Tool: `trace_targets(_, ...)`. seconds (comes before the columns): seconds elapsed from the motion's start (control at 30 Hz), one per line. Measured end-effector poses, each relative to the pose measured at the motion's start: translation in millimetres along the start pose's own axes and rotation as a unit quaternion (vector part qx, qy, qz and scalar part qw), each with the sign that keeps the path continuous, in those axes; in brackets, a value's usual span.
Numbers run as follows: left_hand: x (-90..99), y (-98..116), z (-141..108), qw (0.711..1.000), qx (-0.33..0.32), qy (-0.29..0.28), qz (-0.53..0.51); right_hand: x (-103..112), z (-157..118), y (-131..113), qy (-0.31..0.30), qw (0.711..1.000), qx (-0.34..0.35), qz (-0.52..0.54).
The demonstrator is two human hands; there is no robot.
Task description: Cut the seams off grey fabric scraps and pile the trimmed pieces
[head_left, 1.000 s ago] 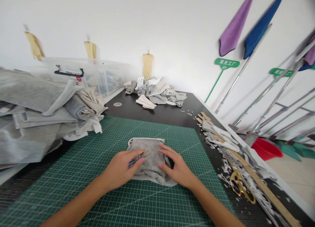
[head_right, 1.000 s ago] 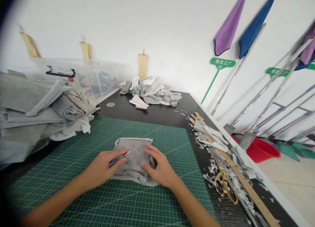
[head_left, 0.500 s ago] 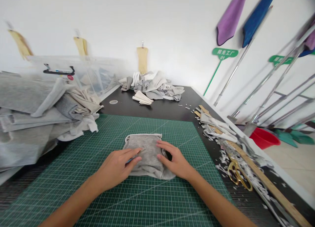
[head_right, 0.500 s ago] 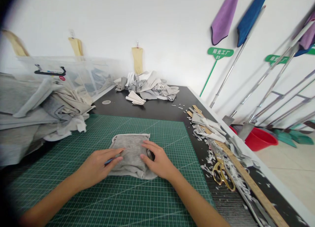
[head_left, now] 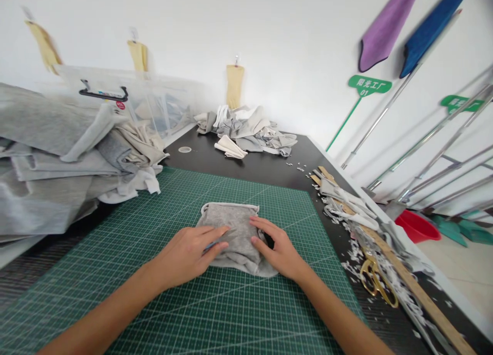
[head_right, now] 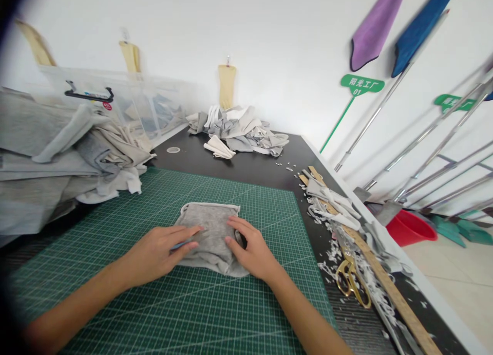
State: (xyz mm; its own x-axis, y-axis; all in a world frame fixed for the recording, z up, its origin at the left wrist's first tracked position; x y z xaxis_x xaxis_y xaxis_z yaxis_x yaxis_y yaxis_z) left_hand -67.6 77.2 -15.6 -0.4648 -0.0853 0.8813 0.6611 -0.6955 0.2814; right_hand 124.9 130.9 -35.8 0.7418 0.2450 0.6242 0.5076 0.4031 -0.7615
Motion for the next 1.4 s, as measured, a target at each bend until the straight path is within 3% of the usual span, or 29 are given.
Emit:
trace_targets(0.17, 0.6, 3.1, 0.8, 1.0, -0.001, -0.025, 0.004, -0.5, 0.5, 0.0, -0.003, 1.0, -0.007, -0.008)
trace_targets(0.63, 6.5, 12.4, 0.8, 0.999, -0.028, 0.012, 0.02, -1.5, 0.2, 0.0, -0.007, 1.0, -0.009, -0.01)
trace_targets(0.87, 5.9, 8.8, 0.0, 0.999, -0.007, -0.008, 0.032, -2.1, 0.7, 0.0, -0.008, 1.0, -0.01, -0.015)
trace_targets(1.1, 14.2, 19.4, 2.0, 0.999, -0.032, 0.015, 0.029, -1.9, 0.1, -1.9, -0.004, 1.0, -0.003, -0.016)
trace_targets(1.3, 7.4, 18.8, 0.7, 0.999, -0.022, -0.024, 0.034, -2.6, 0.5, -3.2, -0.007, 1.0, -0.003, -0.019)
trace_targets(1.4, 9.2, 19.2, 1.0, 0.999, -0.027, -0.01, 0.036, -2.5, 0.5, -2.3, -0.004, 1.0, -0.005, -0.019)
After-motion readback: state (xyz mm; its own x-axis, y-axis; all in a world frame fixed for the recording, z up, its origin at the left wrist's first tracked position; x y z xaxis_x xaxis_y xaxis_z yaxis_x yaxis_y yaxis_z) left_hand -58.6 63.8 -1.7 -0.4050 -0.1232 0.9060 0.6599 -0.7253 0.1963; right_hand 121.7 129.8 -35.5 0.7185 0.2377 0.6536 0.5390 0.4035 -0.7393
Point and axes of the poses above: each hand's wrist, its own z-axis towards the middle knuckle, its own x-axis out of the back of the hand, y = z × x, the point moved 7 cm from there along z, towards the middle knuckle, and after that the axes turned 11 degrees about -x, right-handed, at the moved point
